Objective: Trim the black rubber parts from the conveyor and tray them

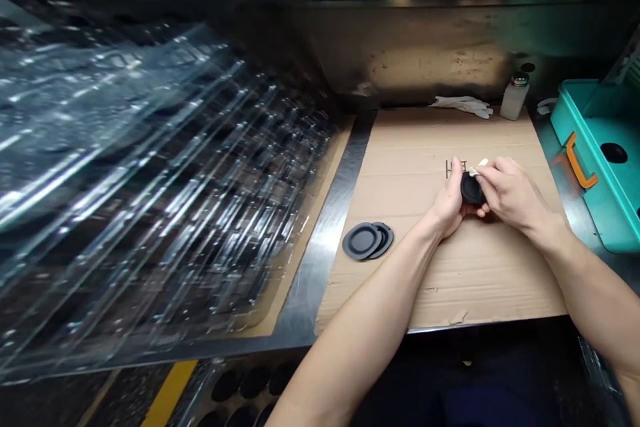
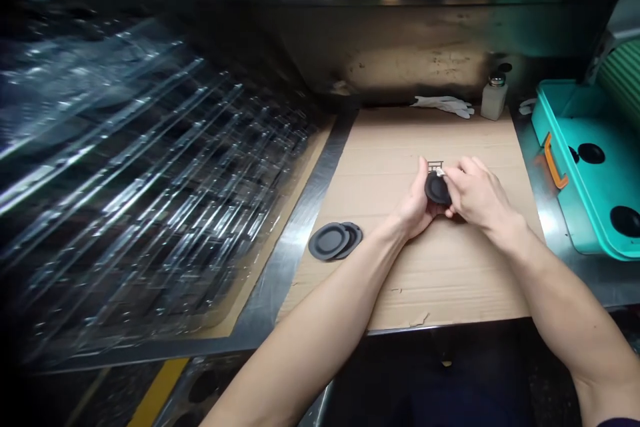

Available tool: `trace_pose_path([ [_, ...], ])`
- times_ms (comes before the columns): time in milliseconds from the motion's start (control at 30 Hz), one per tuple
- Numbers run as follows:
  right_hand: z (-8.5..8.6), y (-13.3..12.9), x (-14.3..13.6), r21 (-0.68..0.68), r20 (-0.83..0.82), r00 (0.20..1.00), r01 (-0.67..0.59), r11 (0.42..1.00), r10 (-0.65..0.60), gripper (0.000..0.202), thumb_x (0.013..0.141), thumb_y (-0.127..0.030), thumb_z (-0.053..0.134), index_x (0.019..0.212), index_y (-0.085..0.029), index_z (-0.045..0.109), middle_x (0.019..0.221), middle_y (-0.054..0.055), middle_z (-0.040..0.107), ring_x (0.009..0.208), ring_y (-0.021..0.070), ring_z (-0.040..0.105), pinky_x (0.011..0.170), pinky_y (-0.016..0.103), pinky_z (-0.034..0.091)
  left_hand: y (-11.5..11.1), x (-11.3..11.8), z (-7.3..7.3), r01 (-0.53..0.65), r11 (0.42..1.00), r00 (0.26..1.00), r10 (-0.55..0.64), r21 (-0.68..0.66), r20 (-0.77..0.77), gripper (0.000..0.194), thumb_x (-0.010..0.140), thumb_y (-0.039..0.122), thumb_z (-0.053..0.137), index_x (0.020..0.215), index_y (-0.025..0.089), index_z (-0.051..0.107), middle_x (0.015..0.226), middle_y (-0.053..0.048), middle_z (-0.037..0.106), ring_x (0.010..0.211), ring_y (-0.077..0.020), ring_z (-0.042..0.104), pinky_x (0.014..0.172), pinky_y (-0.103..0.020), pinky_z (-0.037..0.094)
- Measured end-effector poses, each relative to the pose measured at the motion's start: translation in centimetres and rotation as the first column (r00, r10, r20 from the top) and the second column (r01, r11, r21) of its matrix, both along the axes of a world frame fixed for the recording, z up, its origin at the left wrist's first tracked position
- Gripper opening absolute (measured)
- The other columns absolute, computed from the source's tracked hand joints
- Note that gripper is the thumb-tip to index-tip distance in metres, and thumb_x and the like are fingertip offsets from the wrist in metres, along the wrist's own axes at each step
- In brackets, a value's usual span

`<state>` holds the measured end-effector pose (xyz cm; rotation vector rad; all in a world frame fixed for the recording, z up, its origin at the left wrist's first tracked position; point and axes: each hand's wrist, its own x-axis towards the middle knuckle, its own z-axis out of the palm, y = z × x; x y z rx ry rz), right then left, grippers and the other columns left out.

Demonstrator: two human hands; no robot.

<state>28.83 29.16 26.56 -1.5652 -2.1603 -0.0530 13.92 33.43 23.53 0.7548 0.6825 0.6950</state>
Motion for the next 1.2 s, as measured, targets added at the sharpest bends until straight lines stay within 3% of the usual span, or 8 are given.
trace_pose_path([
  [200,0.1,-0.4,0.0,-0.068,0.147,0.988,0.068,0.995,-0.057,0.030,0.103,-0.026,0.045,0.092,-0.019,0.072,0.093,0.011,0.066,0.090,0.0256,0.054,0.070,0.036,0.038,-0.4,0.2,-1.0,0.015,0.976,0.978,0.031,0.219,-0.206,0.087,0.092,0.089,0.033,0.075,0.016,0.077,0.052,-0.009,0.066,0.043,-0.0152,0.061,0.046,-0.025,0.045],
  [500,0.9,-0.8,0.0,-0.121,0.207,0.976,0.094,0.988,-0.068,0.030,0.102,-0.023,0.049,0.082,-0.019,0.071,0.086,0.011,0.066,0.087,0.0258,0.054,0.069,0.038,0.036,-0.8,-0.2,0.5,0.082,0.953,0.942,0.022,0.292,-0.335,0.081,0.096,0.082,0.038,0.065,0.016,0.074,0.049,-0.009,0.064,0.040,-0.0147,0.058,0.044,-0.026,0.044],
  [633,0.7,-0.6,0.5,-0.095,0.183,0.982,0.059,0.994,-0.041,0.032,0.104,-0.026,0.048,0.083,-0.020,0.072,0.090,0.010,0.067,0.090,0.0256,0.055,0.070,0.037,0.038,-0.7,-0.1,0.1,0.067,0.958,0.950,0.024,0.278,-0.311,0.079,0.096,0.082,0.040,0.067,0.016,0.074,0.047,-0.008,0.063,0.039,-0.0143,0.058,0.044,-0.025,0.044],
  [733,0.1,-0.1,1.1,-0.077,0.103,0.992,0.077,0.994,-0.069,0.031,0.104,-0.029,0.048,0.086,-0.021,0.072,0.090,0.010,0.067,0.091,0.0253,0.056,0.071,0.036,0.039,-0.3,0.1,-0.4,-0.024,0.972,0.969,0.080,0.232,-0.234,0.082,0.096,0.085,0.036,0.075,0.015,0.074,0.058,-0.009,0.070,0.042,-0.0137,0.059,0.043,-0.025,0.044],
  [833,-0.4,0.0,1.1,0.014,-0.166,0.980,0.111,0.994,-0.107,0.025,0.103,-0.030,0.049,0.102,-0.019,0.071,0.093,0.009,0.069,0.087,0.0232,0.060,0.076,0.035,0.044,0.0,0.2,-0.5,-0.152,0.975,0.976,0.174,0.162,-0.128,0.084,0.097,0.085,0.032,0.082,0.014,0.074,0.067,-0.009,0.073,0.044,-0.0123,0.059,0.041,-0.024,0.040],
  [933,-0.7,-0.4,-0.2,0.036,-0.388,0.921,0.041,0.999,-0.024,0.019,0.100,-0.031,0.054,0.102,-0.020,0.068,0.092,0.006,0.071,0.082,0.0206,0.063,0.075,0.033,0.048,0.2,0.2,-0.4,-0.261,0.956,0.962,0.269,0.133,-0.053,0.083,0.098,0.084,0.032,0.078,0.015,0.072,0.060,-0.006,0.067,0.044,-0.0104,0.055,0.043,-0.023,0.039],
  [1033,-1.0,-0.9,-1.8,0.018,-0.381,0.922,-0.065,0.998,0.067,0.020,0.099,-0.032,0.053,0.090,-0.022,0.067,0.091,0.008,0.072,0.083,0.0214,0.064,0.077,0.034,0.050,0.3,0.3,-0.4,-0.359,0.923,0.932,0.363,0.140,0.000,0.078,0.100,0.081,0.034,0.080,0.016,0.073,0.064,-0.005,0.069,0.058,-0.0134,0.065,0.055,-0.023,0.050],
  [1200,-1.3,-1.1,-3.0,0.036,-0.383,0.920,-0.069,0.997,0.077,0.023,0.099,-0.033,0.051,0.090,-0.022,0.069,0.091,0.008,0.072,0.083,0.0221,0.064,0.085,0.037,0.053,0.5,0.4,-0.9,-0.373,0.912,0.924,0.382,0.168,-0.021,0.075,0.104,0.073,0.031,0.083,0.016,0.073,0.079,-0.008,0.076,0.084,-0.0192,0.075,0.075,-0.026,0.058],
])
